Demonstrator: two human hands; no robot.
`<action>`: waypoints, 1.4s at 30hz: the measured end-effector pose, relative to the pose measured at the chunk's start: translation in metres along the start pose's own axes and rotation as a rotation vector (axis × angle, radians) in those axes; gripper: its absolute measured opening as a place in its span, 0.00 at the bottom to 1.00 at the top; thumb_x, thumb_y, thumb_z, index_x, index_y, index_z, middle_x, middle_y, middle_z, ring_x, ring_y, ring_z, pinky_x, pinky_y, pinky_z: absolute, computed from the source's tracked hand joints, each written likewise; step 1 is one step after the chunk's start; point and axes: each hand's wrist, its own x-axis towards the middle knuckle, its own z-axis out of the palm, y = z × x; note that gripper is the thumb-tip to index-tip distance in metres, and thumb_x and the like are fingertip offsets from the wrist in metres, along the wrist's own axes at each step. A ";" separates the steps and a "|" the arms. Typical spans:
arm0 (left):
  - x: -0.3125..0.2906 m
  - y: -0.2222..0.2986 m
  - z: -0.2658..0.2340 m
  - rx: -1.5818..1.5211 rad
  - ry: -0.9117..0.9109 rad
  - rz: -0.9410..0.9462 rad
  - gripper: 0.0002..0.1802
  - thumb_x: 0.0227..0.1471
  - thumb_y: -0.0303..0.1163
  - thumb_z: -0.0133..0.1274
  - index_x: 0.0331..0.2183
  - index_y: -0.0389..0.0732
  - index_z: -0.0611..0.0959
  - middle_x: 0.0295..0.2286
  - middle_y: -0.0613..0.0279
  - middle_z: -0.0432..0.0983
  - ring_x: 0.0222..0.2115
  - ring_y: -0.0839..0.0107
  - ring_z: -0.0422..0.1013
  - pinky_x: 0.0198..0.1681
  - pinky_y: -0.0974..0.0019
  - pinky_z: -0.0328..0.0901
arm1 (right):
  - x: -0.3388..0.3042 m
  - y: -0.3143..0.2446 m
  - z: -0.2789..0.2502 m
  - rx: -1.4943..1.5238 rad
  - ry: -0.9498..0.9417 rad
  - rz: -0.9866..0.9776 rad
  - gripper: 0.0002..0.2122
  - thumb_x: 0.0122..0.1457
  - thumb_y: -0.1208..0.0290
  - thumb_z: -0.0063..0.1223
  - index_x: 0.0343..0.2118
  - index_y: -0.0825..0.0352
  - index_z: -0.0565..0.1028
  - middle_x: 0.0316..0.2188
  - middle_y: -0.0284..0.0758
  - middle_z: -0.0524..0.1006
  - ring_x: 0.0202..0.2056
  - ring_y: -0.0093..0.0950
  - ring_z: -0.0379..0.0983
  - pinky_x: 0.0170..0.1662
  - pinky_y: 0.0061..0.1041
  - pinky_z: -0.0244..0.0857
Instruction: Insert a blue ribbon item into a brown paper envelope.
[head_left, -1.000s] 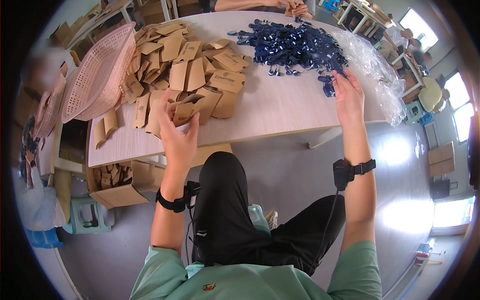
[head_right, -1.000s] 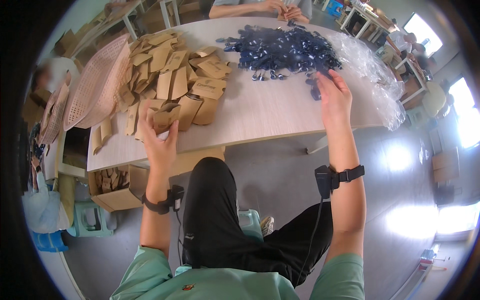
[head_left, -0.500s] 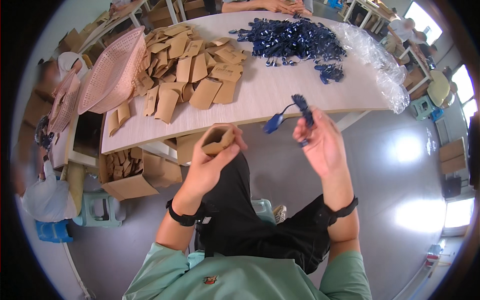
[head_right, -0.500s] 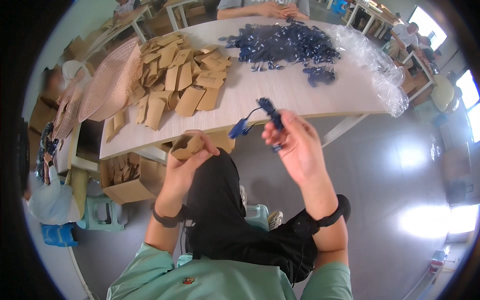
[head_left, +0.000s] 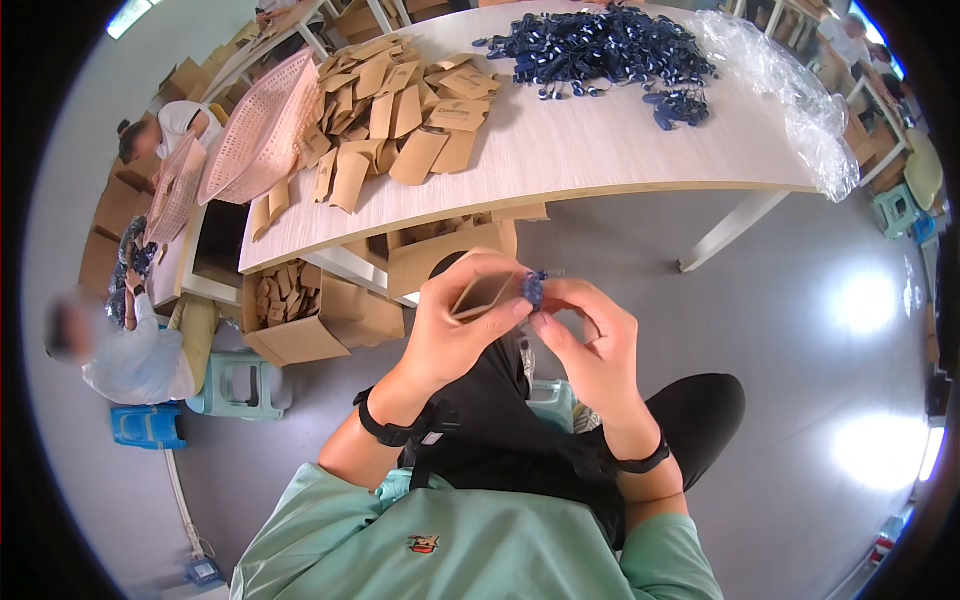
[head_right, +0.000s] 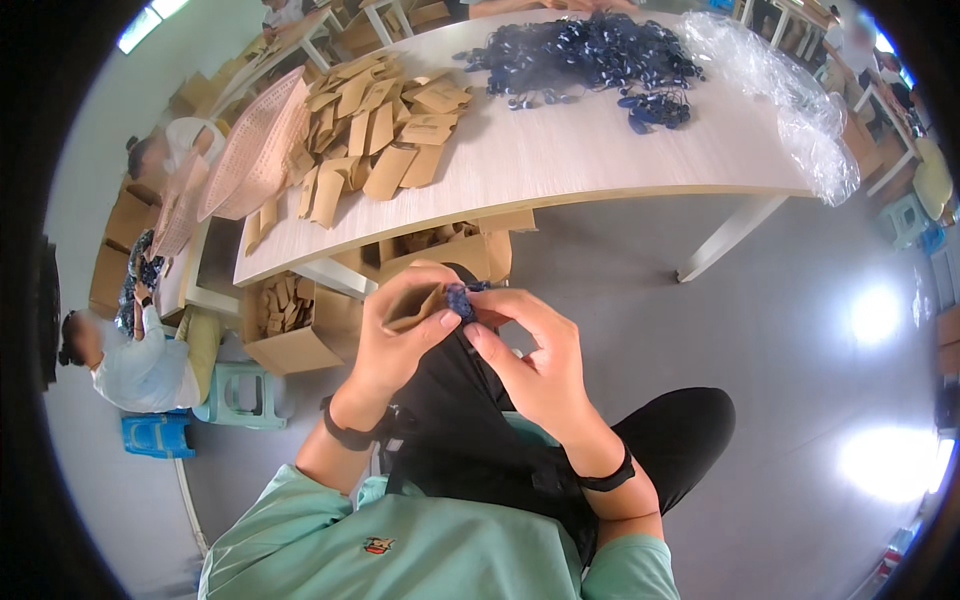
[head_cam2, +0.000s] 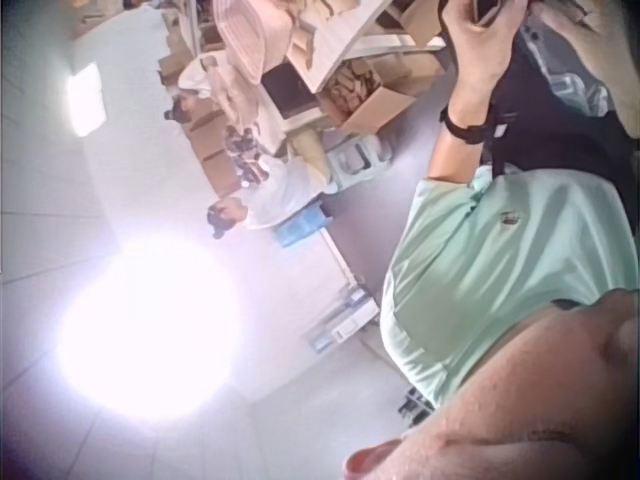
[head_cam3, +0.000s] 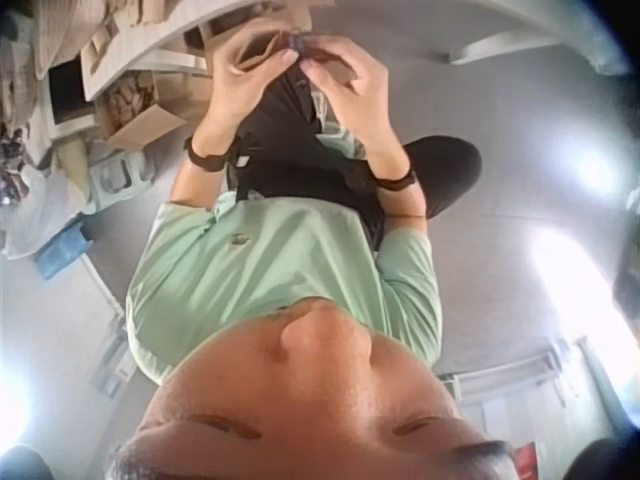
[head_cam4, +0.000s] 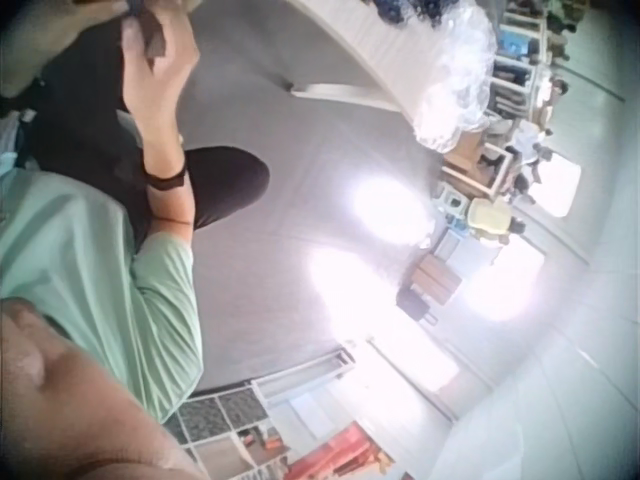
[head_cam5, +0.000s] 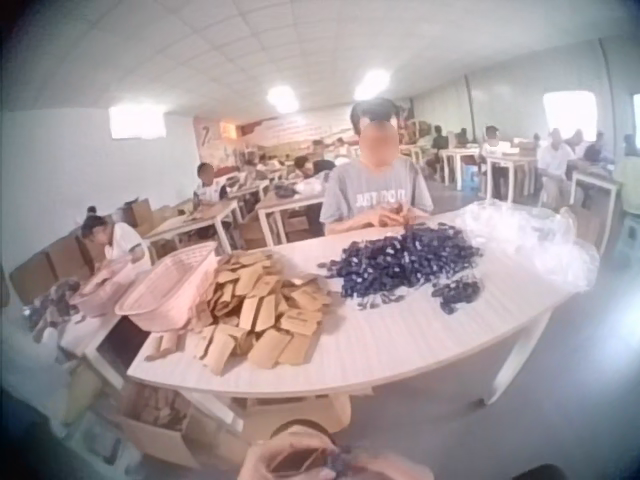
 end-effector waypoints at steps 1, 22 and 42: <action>0.001 -0.001 0.002 0.036 -0.011 0.085 0.14 0.47 0.20 0.61 0.39 0.35 0.81 0.37 0.61 0.76 0.38 0.73 0.71 0.44 0.70 0.65 | 0.000 -0.001 -0.003 0.008 0.006 0.000 0.12 0.53 0.82 0.59 0.42 0.71 0.77 0.37 0.37 0.78 0.39 0.25 0.74 0.44 0.23 0.67; 0.006 -0.010 0.021 -0.560 -0.107 -0.394 0.19 0.58 0.35 0.52 0.46 0.31 0.76 0.33 0.57 0.78 0.32 0.69 0.76 0.38 0.66 0.72 | 0.003 -0.004 -0.053 0.265 -0.087 0.089 0.08 0.59 0.80 0.53 0.41 0.72 0.76 0.29 0.31 0.76 0.30 0.18 0.71 0.36 0.19 0.66; -0.004 -0.022 0.011 -0.607 -0.034 -0.474 0.10 0.55 0.27 0.53 0.40 0.36 0.76 0.29 0.56 0.76 0.28 0.65 0.75 0.33 0.63 0.70 | 0.006 -0.004 -0.064 0.449 -0.194 0.357 0.07 0.59 0.80 0.50 0.40 0.71 0.73 0.23 0.35 0.74 0.24 0.23 0.73 0.25 0.19 0.65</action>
